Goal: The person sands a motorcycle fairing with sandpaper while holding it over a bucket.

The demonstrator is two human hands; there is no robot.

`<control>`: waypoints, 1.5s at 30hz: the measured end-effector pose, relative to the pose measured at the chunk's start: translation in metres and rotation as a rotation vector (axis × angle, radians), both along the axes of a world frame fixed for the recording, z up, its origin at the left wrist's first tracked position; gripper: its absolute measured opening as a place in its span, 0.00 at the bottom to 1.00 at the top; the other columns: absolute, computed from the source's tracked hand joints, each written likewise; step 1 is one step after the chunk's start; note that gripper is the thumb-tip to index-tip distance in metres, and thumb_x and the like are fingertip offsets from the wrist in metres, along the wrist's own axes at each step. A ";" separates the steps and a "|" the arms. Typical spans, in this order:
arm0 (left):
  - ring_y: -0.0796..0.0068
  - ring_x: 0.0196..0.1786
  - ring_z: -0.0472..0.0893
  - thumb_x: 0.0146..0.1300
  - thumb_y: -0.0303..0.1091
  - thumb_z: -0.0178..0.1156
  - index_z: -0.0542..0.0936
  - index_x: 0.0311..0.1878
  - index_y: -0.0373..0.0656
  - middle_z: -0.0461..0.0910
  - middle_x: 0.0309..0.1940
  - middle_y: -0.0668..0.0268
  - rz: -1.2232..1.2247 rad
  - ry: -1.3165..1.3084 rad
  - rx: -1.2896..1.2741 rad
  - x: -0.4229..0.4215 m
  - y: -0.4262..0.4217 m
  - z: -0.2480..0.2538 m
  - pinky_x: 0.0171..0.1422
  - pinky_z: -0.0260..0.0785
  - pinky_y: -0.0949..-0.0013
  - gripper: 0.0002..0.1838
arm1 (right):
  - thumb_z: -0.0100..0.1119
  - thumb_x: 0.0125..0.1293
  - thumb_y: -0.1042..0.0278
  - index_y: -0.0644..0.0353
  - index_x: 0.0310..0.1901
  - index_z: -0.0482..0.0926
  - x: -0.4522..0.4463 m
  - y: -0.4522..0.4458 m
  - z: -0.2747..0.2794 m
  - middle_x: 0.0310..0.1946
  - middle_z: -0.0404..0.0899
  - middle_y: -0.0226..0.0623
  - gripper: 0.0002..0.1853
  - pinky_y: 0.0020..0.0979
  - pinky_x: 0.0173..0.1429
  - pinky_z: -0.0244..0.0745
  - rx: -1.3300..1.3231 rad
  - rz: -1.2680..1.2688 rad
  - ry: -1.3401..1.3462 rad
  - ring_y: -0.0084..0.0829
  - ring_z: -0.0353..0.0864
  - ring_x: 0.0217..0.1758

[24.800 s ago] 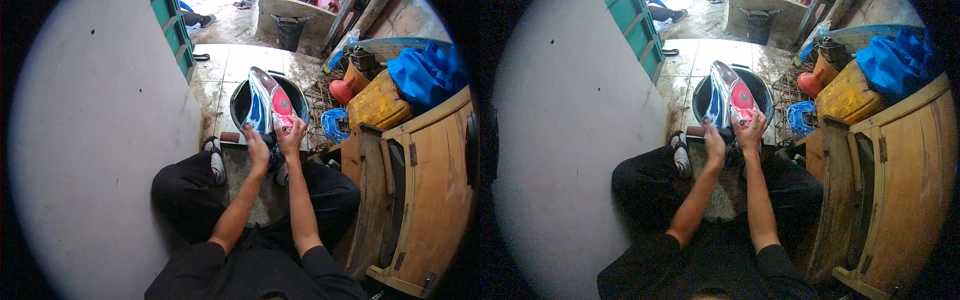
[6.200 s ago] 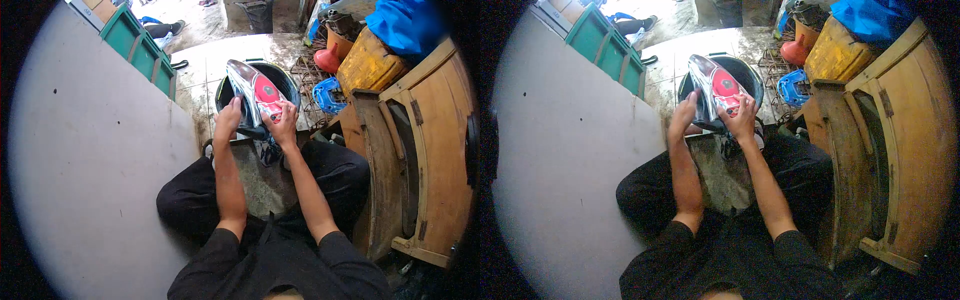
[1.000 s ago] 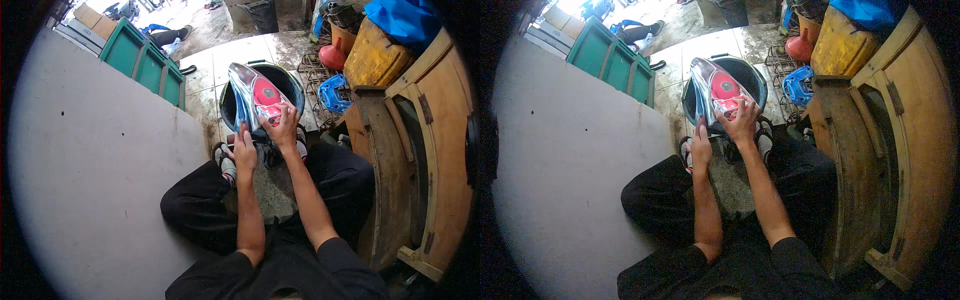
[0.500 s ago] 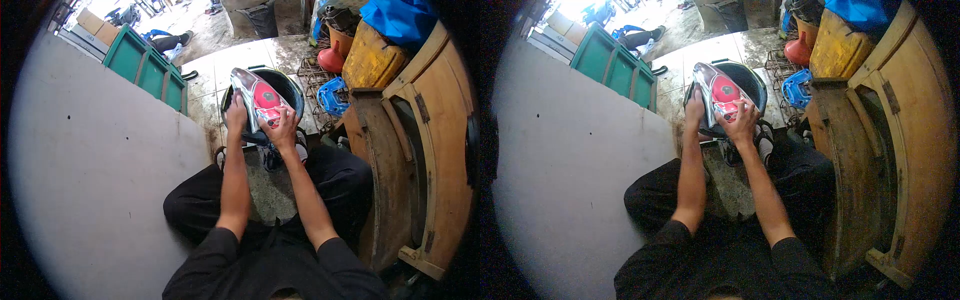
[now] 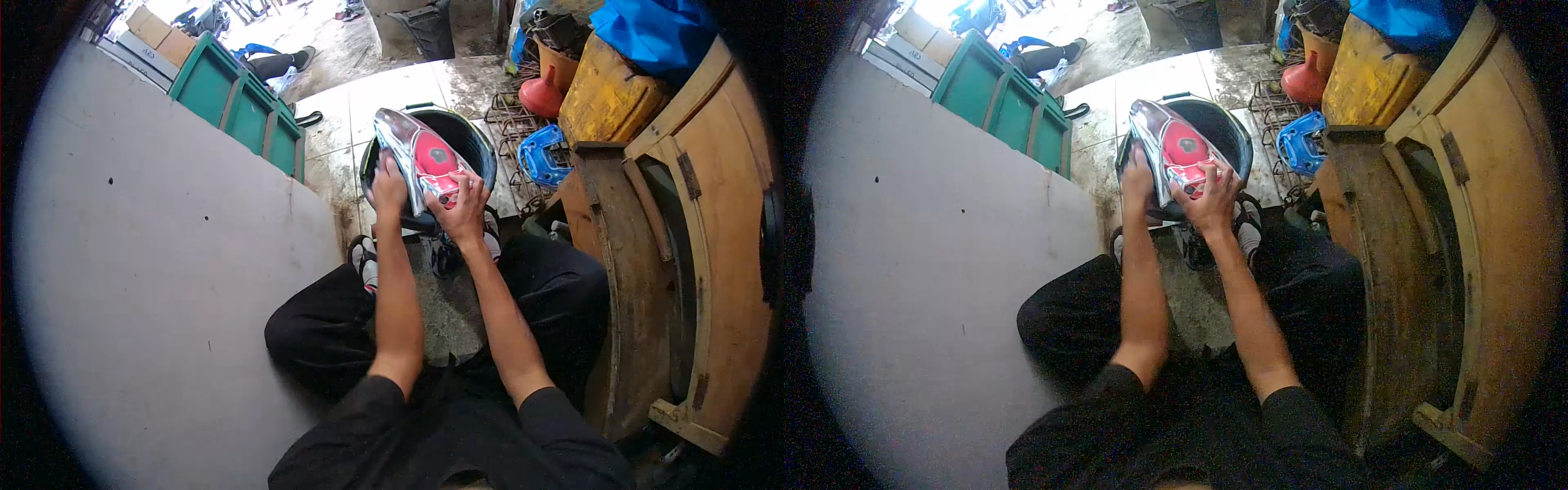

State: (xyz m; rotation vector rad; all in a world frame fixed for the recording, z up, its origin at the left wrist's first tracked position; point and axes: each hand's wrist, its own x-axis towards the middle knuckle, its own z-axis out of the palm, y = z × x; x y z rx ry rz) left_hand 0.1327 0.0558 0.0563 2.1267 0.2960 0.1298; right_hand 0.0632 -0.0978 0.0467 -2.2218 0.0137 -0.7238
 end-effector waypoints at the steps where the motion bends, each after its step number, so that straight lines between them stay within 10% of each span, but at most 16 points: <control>1: 0.40 0.70 0.69 0.76 0.52 0.35 0.70 0.70 0.40 0.72 0.66 0.42 0.005 0.015 0.001 0.028 0.005 0.001 0.75 0.56 0.52 0.32 | 0.70 0.52 0.38 0.55 0.52 0.74 0.001 0.000 0.000 0.56 0.67 0.45 0.34 0.52 0.67 0.60 -0.005 -0.007 0.029 0.51 0.65 0.62; 6: 0.34 0.62 0.75 0.75 0.56 0.34 0.78 0.57 0.26 0.77 0.52 0.29 -0.035 0.032 -0.036 0.108 0.032 -0.020 0.69 0.64 0.51 0.38 | 0.69 0.53 0.36 0.54 0.53 0.74 0.001 0.001 0.004 0.56 0.67 0.47 0.35 0.53 0.67 0.60 0.035 0.011 0.066 0.51 0.66 0.62; 17: 0.48 0.76 0.63 0.79 0.49 0.36 0.69 0.73 0.48 0.68 0.72 0.56 0.029 0.008 -0.007 -0.143 -0.023 0.003 0.78 0.49 0.47 0.28 | 0.70 0.53 0.40 0.55 0.51 0.75 0.001 0.002 -0.004 0.56 0.69 0.46 0.32 0.51 0.67 0.59 0.003 -0.008 -0.014 0.51 0.66 0.61; 32: 0.39 0.65 0.74 0.73 0.56 0.38 0.73 0.68 0.44 0.77 0.59 0.40 -0.026 0.205 0.130 0.113 0.035 -0.030 0.71 0.63 0.53 0.32 | 0.68 0.53 0.37 0.57 0.53 0.74 0.002 0.003 0.003 0.56 0.67 0.48 0.35 0.52 0.67 0.59 0.001 -0.016 0.057 0.52 0.64 0.61; 38: 0.44 0.74 0.65 0.78 0.52 0.35 0.69 0.73 0.51 0.70 0.69 0.49 0.045 0.032 0.054 -0.046 -0.027 0.021 0.76 0.35 0.29 0.28 | 0.69 0.53 0.36 0.55 0.53 0.74 0.001 0.003 -0.003 0.56 0.67 0.46 0.35 0.52 0.68 0.59 0.022 -0.005 0.068 0.51 0.64 0.62; 45: 0.47 0.78 0.58 0.79 0.51 0.35 0.66 0.76 0.55 0.63 0.76 0.59 0.031 -0.005 0.096 -0.135 -0.045 0.024 0.76 0.25 0.27 0.28 | 0.69 0.52 0.37 0.55 0.53 0.75 -0.001 0.000 -0.007 0.57 0.68 0.46 0.35 0.52 0.68 0.59 0.010 0.006 0.031 0.51 0.65 0.62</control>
